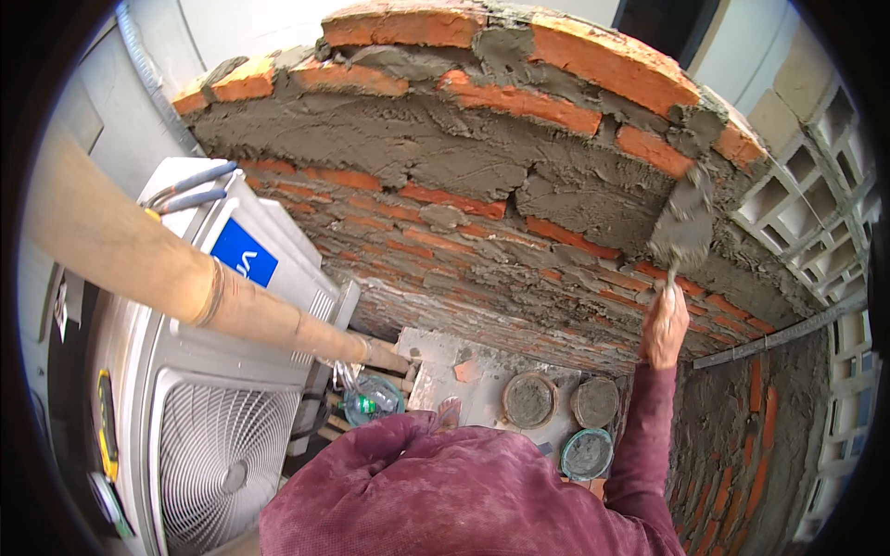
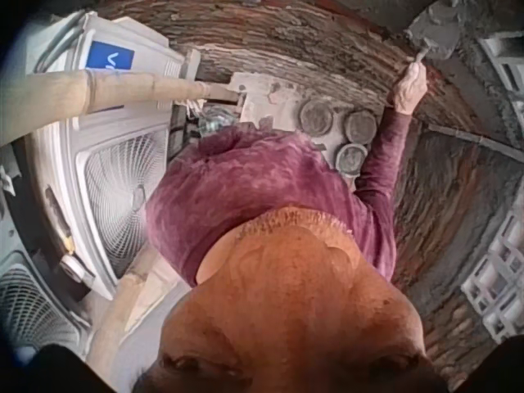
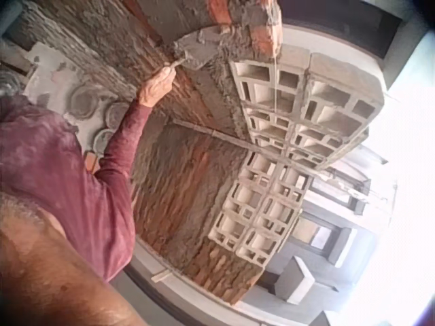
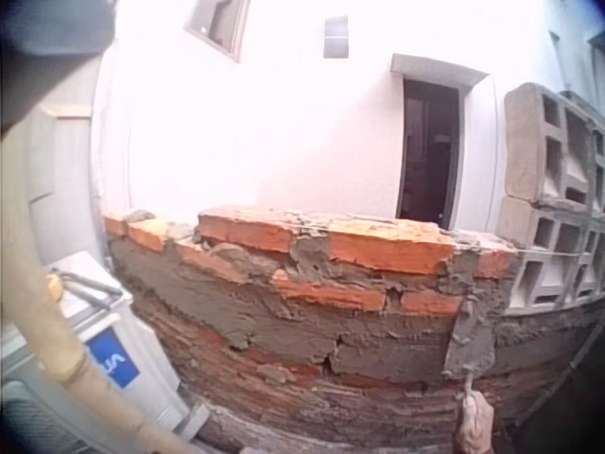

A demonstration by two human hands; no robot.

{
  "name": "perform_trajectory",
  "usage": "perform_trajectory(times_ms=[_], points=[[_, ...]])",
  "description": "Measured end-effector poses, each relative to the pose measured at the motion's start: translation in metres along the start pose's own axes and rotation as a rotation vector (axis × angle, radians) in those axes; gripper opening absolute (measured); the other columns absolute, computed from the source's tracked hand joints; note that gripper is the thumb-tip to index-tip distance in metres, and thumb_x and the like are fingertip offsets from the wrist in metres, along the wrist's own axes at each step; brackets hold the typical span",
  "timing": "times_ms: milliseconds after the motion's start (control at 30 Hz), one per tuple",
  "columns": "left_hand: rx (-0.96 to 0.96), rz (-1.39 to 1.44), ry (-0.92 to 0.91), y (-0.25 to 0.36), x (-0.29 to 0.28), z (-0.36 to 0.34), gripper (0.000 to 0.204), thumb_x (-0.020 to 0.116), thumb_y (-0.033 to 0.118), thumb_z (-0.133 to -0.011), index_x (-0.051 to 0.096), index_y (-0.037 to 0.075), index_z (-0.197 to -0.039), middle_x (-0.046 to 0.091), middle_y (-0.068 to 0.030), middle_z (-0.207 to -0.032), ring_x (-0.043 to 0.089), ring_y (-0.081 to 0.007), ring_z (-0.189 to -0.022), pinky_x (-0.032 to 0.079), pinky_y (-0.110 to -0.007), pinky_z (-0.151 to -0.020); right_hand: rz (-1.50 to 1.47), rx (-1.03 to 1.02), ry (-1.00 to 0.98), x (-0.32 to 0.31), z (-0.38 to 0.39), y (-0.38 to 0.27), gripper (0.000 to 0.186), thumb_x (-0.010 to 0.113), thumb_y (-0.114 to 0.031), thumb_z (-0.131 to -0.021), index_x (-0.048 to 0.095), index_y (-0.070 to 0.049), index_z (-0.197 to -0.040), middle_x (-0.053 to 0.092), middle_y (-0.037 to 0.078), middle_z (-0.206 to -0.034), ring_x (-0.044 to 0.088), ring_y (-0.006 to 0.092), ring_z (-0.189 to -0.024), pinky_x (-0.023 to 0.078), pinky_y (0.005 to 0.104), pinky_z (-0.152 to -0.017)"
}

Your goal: The person scoops mortar from a basin with a trowel and applies it to the top of a brick wall. They smooth the mortar, add water from a plastic bottle to adjust consistency, and place a brick onto the mortar bed, tapping it into position.

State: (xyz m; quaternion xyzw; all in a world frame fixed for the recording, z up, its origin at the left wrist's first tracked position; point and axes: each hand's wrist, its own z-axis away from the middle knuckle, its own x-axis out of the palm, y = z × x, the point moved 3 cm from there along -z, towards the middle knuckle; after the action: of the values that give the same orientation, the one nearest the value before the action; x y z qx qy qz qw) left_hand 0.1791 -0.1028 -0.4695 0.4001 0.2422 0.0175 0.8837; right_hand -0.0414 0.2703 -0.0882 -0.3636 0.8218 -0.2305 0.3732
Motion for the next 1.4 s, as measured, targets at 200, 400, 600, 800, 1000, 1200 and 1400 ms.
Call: perform_trajectory(times_ms=[200, 400, 600, 800, 1000, 1200, 1400], points=[[-0.082, 0.131, -0.068, 0.027, 0.071, 0.012, 0.049, 0.060, 0.053, -0.085, 0.063, 0.013, -0.111, 0.067, -0.0089, -0.101, 0.063, -0.0260, -0.091, 0.048, -0.036, -0.085, 0.140, 0.575, -0.244, -0.062, 0.207, 0.104, 0.037, 0.056, -0.033, -0.095, 0.049, 0.002, -0.086, 0.048, 0.012, -0.071, 0.046, 0.0237, -0.064, 0.040, 0.0367, -0.060], [-0.444, 0.037, -0.153, 0.054, 0.143, -0.026, 0.059, 0.064, 0.057, -0.081, 0.054, 0.019, -0.125, 0.049, -0.0148, -0.124, 0.055, -0.0340, -0.107, 0.045, -0.042, -0.094, 0.290, 0.863, -0.560, -0.071, 0.396, 0.227, 0.028, 0.064, -0.019, -0.084, 0.062, 0.002, -0.103, 0.059, 0.020, -0.071, 0.060, 0.0301, -0.067, 0.050, 0.0395, -0.066], [-0.805, -0.127, -0.233, 0.085, 0.190, -0.085, 0.075, 0.068, 0.060, -0.077, 0.045, 0.026, -0.139, 0.032, -0.0208, -0.146, 0.046, -0.0420, -0.124, 0.041, -0.048, -0.102, 0.488, 0.774, -0.823, -0.049, 0.438, 0.285, 0.039, 0.057, -0.030, -0.091, 0.049, 0.001, -0.115, 0.065, 0.028, -0.092, 0.061, 0.0476, -0.086, 0.048, 0.0528, -0.073], [-0.868, 0.013, -0.295, 0.036, 0.199, -0.118, 0.099, 0.071, 0.061, -0.069, 0.024, 0.033, -0.152, -0.003, -0.0201, -0.159, 0.014, -0.0566, -0.139, 0.029, -0.060, -0.110, 0.664, 0.924, -1.196, 0.014, 0.507, 0.398, 0.036, 0.058, -0.025, -0.088, 0.054, -0.001, -0.115, 0.065, 0.025, -0.103, 0.064, 0.0419, -0.093, 0.051, 0.0487, -0.080], [-0.769, -0.114, -0.100, -0.013, 0.205, -0.130, 0.073, 0.071, 0.046, -0.071, 0.050, 0.027, -0.138, 0.025, -0.0103, -0.156, 0.019, -0.0359, -0.144, 0.026, -0.060, -0.110, 0.822, 0.652, -1.229, 0.122, 0.500, 0.485, 0.025, 0.051, -0.017, -0.092, 0.060, -0.002, -0.110, 0.066, 0.017, -0.108, 0.066, 0.0316, -0.101, 0.055, 0.0398, -0.084], [-0.715, -0.097, -0.093, -0.026, 0.193, -0.132, 0.066, 0.071, 0.042, -0.070, 0.057, 0.024, -0.132, 0.035, -0.0104, -0.152, 0.029, -0.0359, -0.140, 0.027, -0.056, -0.111, 0.880, 0.735, -1.282, 0.187, 0.578, 0.484, 0.037, 0.045, -0.012, -0.095, 0.050, 0.005, -0.127, 0.063, 0.020, -0.115, 0.065, 0.0302, -0.105, 0.058, 0.0372, -0.078], [-0.688, -0.125, -0.085, -0.029, 0.187, -0.134, 0.062, 0.071, 0.039, -0.070, 0.059, 0.022, -0.129, 0.036, -0.0099, -0.152, 0.028, -0.0350, -0.141, 0.028, -0.055, -0.111, 0.759, 0.767, -1.482, 0.121, 0.528, 0.439, 0.045, 0.046, -0.009, -0.092, 0.041, 0.008, -0.134, 0.060, 0.024, -0.117, 0.065, 0.0322, -0.105, 0.056, 0.0364, -0.086]])
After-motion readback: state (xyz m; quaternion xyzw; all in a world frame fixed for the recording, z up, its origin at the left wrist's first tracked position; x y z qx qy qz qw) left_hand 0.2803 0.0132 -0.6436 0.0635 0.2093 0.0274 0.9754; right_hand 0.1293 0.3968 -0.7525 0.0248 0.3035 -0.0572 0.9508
